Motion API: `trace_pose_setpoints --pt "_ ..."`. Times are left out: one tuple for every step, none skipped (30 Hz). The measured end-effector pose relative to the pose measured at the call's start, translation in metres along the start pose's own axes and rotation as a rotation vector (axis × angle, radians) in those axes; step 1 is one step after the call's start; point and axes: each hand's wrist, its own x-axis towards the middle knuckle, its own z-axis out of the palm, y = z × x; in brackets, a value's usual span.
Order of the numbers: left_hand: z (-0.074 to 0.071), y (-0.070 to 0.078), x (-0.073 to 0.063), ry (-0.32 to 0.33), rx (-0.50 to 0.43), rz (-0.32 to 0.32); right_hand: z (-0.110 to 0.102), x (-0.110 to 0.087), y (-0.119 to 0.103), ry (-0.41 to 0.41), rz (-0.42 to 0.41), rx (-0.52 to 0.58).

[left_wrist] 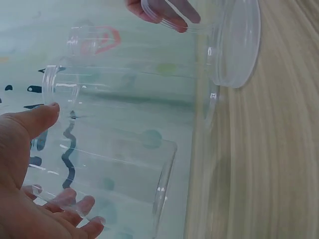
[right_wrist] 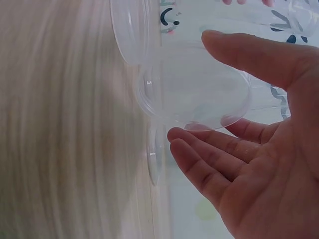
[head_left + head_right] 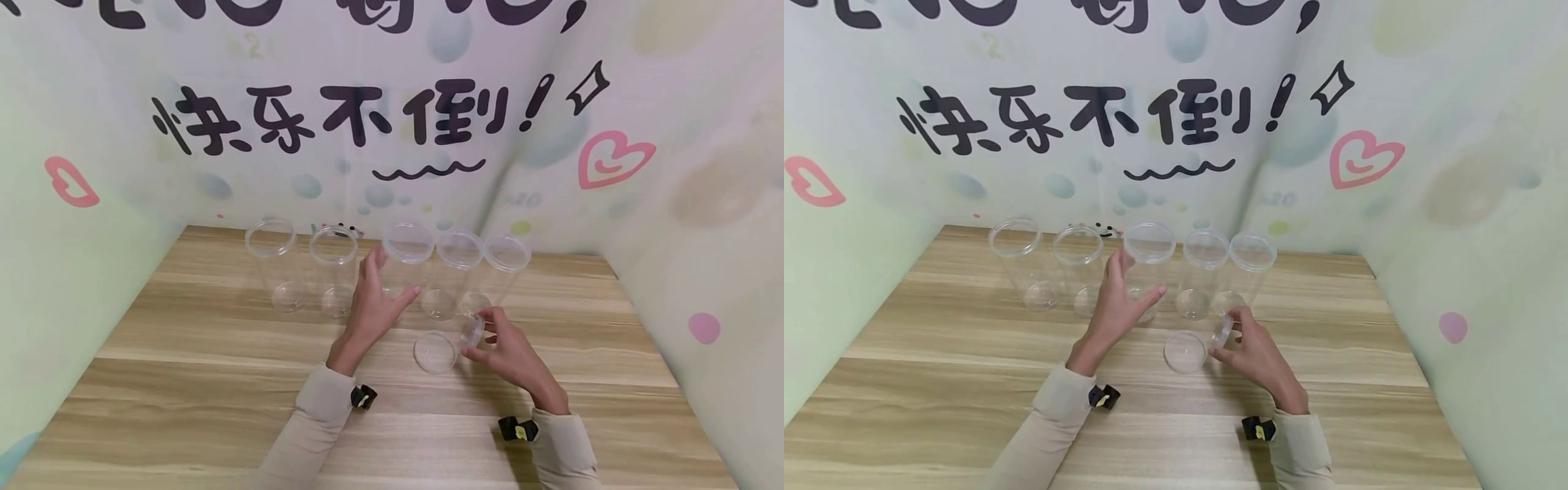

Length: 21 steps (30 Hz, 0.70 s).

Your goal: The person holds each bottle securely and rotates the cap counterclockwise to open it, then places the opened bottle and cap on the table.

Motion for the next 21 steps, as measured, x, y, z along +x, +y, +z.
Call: trace_pose_setpoints --pt "-0.001 0.001 -0.001 0.001 0.0 0.004 0.0 0.0 0.0 -0.002 0.0 0.002" --pt "-0.001 0.002 -0.001 -0.001 -0.002 0.007 0.0 0.0 0.0 -0.002 0.001 0.004" --pt "-0.002 0.003 -0.002 -0.001 -0.005 0.01 0.0 0.0 0.0 -0.003 0.002 0.008" --pt "-0.003 0.004 -0.003 0.0 -0.006 0.013 0.0 0.0 -0.001 -0.003 0.003 0.01" --pt "-0.004 0.005 -0.003 0.003 -0.006 0.019 0.0 0.0 0.0 -0.004 0.005 0.013" --pt "-0.004 0.006 -0.004 0.007 -0.007 0.025 0.0 0.0 0.0 -0.005 0.005 0.016" --pt "-0.005 0.007 -0.004 0.011 -0.011 0.035 0.001 0.0 0.0 -0.006 0.006 0.018" --pt "-0.006 0.008 -0.005 0.016 -0.015 0.046 0.001 0.0 0.0 -0.007 0.007 0.02" --pt "-0.007 0.009 -0.006 0.021 -0.018 0.056 0.001 0.0 0.001 -0.008 0.009 0.021" --pt "-0.007 0.01 -0.006 0.025 -0.022 0.064 0.001 0.0 0.001 -0.009 0.013 0.022" --pt "-0.008 0.01 -0.007 0.029 -0.027 0.074 0.001 0.0 0.001 -0.011 0.014 0.024" --pt "-0.008 0.011 -0.007 0.032 -0.032 0.083 0.001 0.0 0.002 -0.015 0.016 0.026" --pt "-0.009 0.011 -0.007 0.035 -0.035 0.09 0.001 0.0 0.002 -0.02 0.015 0.029" --pt "-0.009 0.012 -0.008 0.039 -0.033 0.094 0.001 0.0 0.002 -0.022 0.018 0.032" --pt "-0.009 0.012 -0.008 0.042 -0.031 0.097 0.001 0.001 0.003 -0.028 0.019 0.038" --pt "-0.009 0.012 -0.009 0.046 -0.028 0.1 0.001 0.001 0.003 -0.032 0.023 0.044" --pt "-0.01 0.012 -0.009 0.05 -0.023 0.103 0.0 0.001 0.003 -0.038 0.017 0.04" --pt "-0.01 0.013 -0.009 0.054 -0.018 0.104 0.0 0.001 0.004 -0.042 0.017 0.038" --pt "-0.01 0.013 -0.01 0.056 -0.013 0.106 0.0 0.001 0.004 -0.045 0.014 0.034" --pt "-0.01 0.013 -0.01 0.056 -0.01 0.107 0.0 0.001 0.004 -0.046 0.016 0.029" --pt "-0.01 0.013 -0.01 0.054 -0.012 0.108 0.0 0.0 0.005 -0.05 0.012 0.024"
